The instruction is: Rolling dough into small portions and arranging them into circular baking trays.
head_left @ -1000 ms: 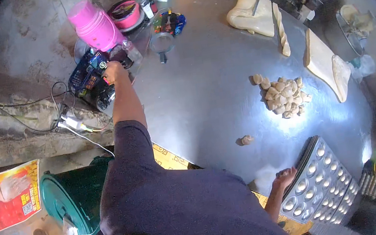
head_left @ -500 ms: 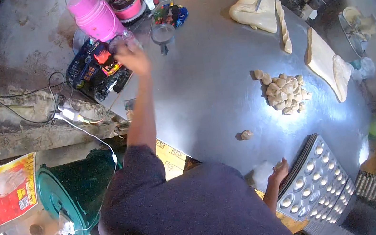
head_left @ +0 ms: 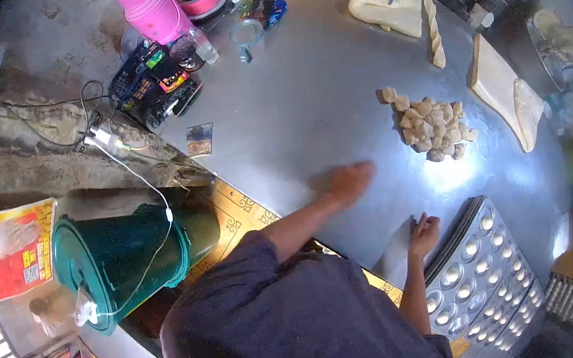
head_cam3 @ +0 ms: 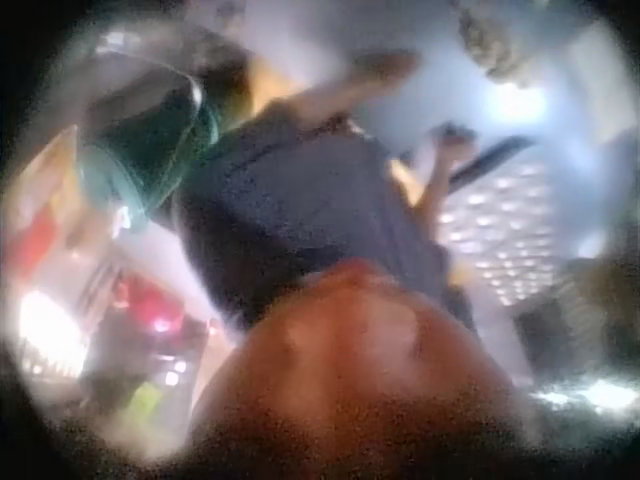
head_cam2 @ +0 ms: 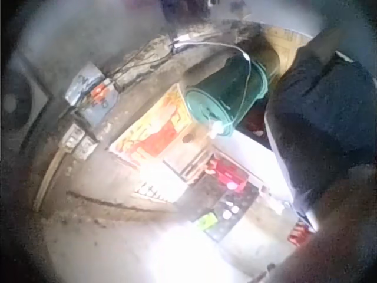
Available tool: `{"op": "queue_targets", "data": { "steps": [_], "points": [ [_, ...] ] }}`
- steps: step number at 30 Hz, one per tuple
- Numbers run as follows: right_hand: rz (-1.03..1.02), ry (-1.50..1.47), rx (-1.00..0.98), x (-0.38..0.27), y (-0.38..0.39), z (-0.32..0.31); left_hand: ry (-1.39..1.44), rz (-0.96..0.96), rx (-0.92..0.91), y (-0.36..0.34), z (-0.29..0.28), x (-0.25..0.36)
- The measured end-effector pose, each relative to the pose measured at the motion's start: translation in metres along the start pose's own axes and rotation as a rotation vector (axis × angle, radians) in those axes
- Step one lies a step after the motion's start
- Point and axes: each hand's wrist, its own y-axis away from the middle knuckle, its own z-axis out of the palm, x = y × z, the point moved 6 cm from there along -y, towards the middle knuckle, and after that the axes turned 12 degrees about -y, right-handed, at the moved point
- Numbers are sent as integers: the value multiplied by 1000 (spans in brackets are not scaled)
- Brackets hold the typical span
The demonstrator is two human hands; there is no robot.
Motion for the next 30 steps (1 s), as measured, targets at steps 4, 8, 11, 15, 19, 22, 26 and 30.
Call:
{"op": "queue_targets", "data": {
  "steps": [4, 8, 11, 15, 19, 22, 26, 30],
  "points": [
    [-177, 303, 33, 10, 14, 9, -79, -247, 749, 65, -32, -124],
    [-479, 155, -228, -10, -25, 61, -575, 1, 622, 28, -15, -76],
    [-735, 347, -255, -24, -58, 66, -720, 214, 695, -2, -46, -89],
    [-320, 181, -248, 20, -44, 40, -372, -129, 629, 44, -60, -139],
    [-492, 149, -200, -16, 40, 50, -667, -176, 696, 97, 19, -91],
    [-430, 19, -402, -57, 8, 91, -608, 109, 634, 40, 10, -34],
    [-779, 224, -496, -71, -29, 86, -583, 147, 522, 6, -40, -70],
    [-542, 84, -382, -2, 2, 50, -595, -72, 606, 83, -14, -114]
  ]
}}
